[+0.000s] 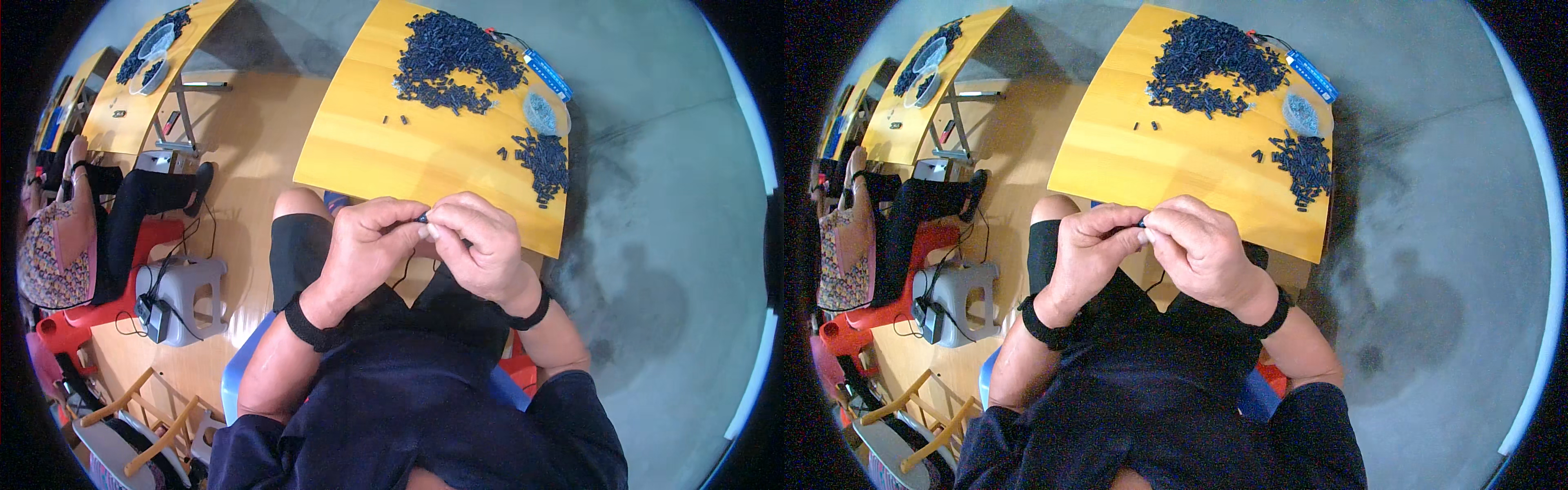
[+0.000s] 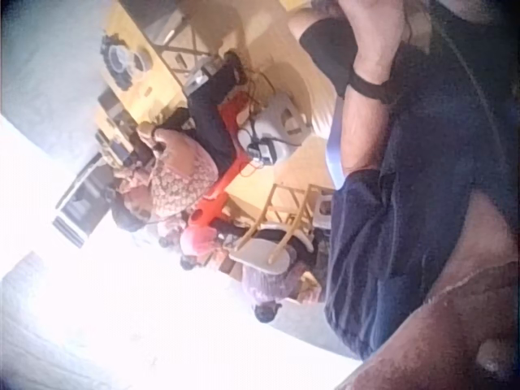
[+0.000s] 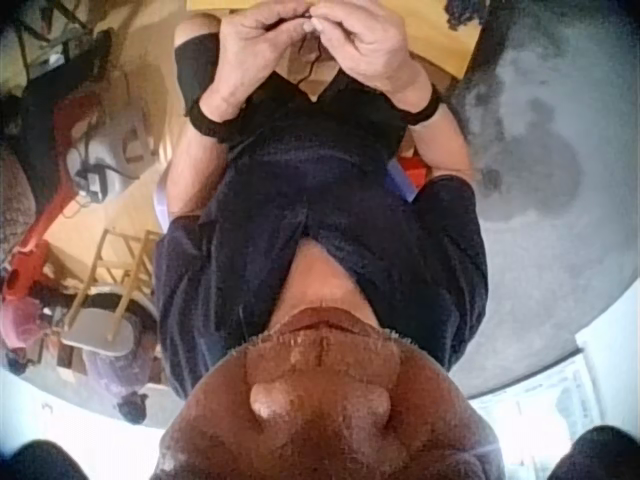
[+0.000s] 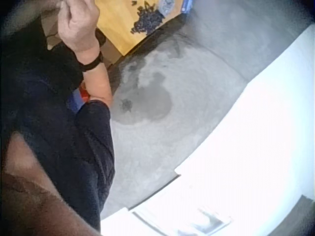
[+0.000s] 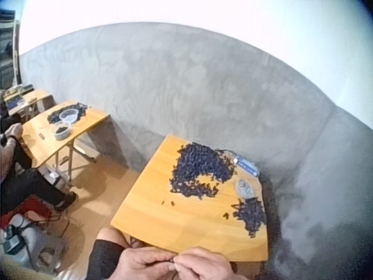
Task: Assembling small black plastic components by hand on a workbench.
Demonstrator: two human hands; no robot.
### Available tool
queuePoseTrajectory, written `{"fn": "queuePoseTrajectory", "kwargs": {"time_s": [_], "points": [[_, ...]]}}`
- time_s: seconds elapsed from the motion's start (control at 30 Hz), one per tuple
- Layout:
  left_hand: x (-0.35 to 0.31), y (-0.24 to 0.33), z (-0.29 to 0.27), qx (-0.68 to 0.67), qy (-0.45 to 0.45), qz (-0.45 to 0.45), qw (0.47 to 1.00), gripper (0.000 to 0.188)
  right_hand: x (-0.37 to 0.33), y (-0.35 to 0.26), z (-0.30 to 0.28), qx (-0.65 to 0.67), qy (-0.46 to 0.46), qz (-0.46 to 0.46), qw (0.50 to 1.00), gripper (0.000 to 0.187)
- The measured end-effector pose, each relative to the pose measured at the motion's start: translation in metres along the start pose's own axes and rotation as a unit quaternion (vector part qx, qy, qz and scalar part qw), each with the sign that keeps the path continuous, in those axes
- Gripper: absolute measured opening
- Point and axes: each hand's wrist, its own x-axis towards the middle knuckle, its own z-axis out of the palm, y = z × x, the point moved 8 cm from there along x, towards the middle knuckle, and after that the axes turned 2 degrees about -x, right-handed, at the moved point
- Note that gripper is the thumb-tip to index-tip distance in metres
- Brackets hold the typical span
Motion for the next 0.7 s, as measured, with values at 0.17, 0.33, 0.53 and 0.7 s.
{"fn": "queuePoseTrajectory", "kwargs": {"time_s": [0.17, 0.33, 0.53, 0.7], "points": [[0.003, -0.004, -0.004, 0.003, 0.002, -0.015, 1.000, 0.018, 0.002, 0.006, 0.006, 0.023, 0.000, 0.014, 1.000, 0.012], [0.005, -0.012, -0.004, -0.066, 0.010, -0.086, 0.994, 0.017, 0.003, 0.074, 0.011, 0.139, 0.004, 0.199, 0.970, 0.006], [0.005, -0.009, -0.010, -0.058, 0.029, -0.051, 0.997, 0.016, 0.008, 0.237, 0.012, -0.061, 0.017, 0.288, 0.956, 0.017], [0.001, -0.017, -0.014, -0.082, 0.047, -0.079, 0.992, 0.017, 0.041, 0.259, 0.013, -0.179, 0.014, 0.238, 0.955, 0.022]]}}
